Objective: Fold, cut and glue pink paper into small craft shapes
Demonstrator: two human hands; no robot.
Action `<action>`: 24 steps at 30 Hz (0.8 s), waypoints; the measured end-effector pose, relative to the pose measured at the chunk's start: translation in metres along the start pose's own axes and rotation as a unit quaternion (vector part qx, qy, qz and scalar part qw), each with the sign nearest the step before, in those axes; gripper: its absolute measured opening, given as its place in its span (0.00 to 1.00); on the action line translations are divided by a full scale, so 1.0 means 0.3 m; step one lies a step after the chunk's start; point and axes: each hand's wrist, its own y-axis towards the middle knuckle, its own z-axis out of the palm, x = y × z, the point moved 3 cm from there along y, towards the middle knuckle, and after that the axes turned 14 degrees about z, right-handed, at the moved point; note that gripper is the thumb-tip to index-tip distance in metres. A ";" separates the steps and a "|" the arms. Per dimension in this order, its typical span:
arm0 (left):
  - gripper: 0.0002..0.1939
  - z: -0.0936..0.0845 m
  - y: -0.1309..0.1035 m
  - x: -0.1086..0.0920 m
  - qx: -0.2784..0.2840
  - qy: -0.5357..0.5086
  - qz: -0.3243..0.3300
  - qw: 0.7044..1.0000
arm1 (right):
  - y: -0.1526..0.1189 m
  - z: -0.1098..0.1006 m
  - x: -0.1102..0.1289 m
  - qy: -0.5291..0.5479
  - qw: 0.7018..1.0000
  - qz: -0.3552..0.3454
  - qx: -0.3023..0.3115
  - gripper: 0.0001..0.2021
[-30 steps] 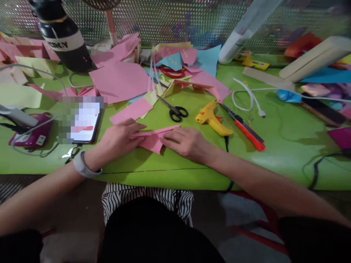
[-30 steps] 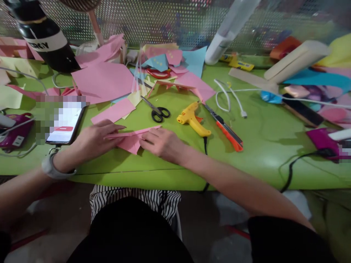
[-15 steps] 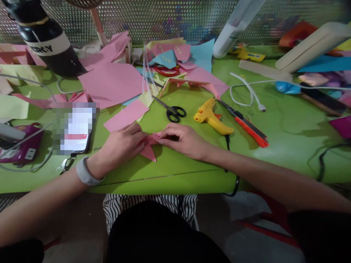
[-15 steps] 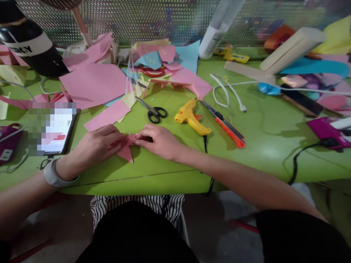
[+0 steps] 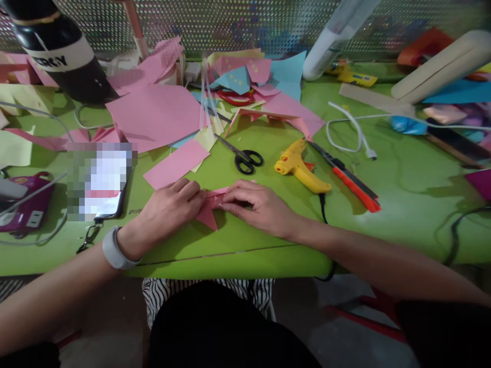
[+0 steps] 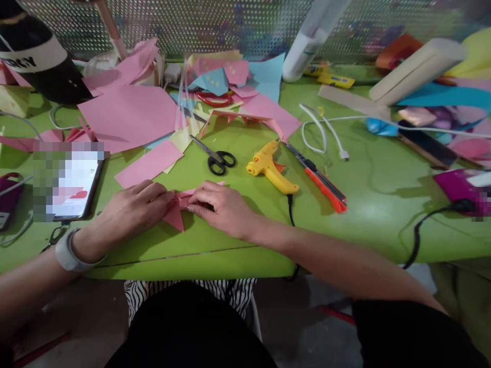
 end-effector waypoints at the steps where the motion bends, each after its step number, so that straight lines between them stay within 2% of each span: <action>1: 0.10 0.001 -0.001 0.002 -0.003 -0.009 -0.003 1.000 | -0.001 -0.002 0.003 0.002 1.000 -0.001 -0.005 0.08; 8: 0.10 0.010 -0.008 0.010 -0.006 -0.057 -0.004 0.998 | -0.018 -0.002 0.026 -0.072 0.990 -0.097 -0.067 0.09; 10: 0.11 0.013 -0.010 0.013 -0.015 -0.061 -0.010 0.998 | -0.016 0.000 0.023 -0.078 0.990 -0.098 -0.070 0.09; 13: 0.12 0.016 -0.012 0.021 -0.035 -0.076 -0.034 0.996 | -0.004 0.001 0.009 -0.036 0.997 -0.039 -0.051 0.09; 18: 0.12 0.029 -0.013 0.046 -0.073 -0.162 -0.087 0.980 | 0.020 0.004 -0.005 0.003 0.996 0.082 -0.024 0.09; 24: 0.12 0.040 -0.008 0.062 -0.094 -0.209 -0.118 0.966 | 0.057 0.007 -0.008 0.008 0.990 0.142 0.004 0.08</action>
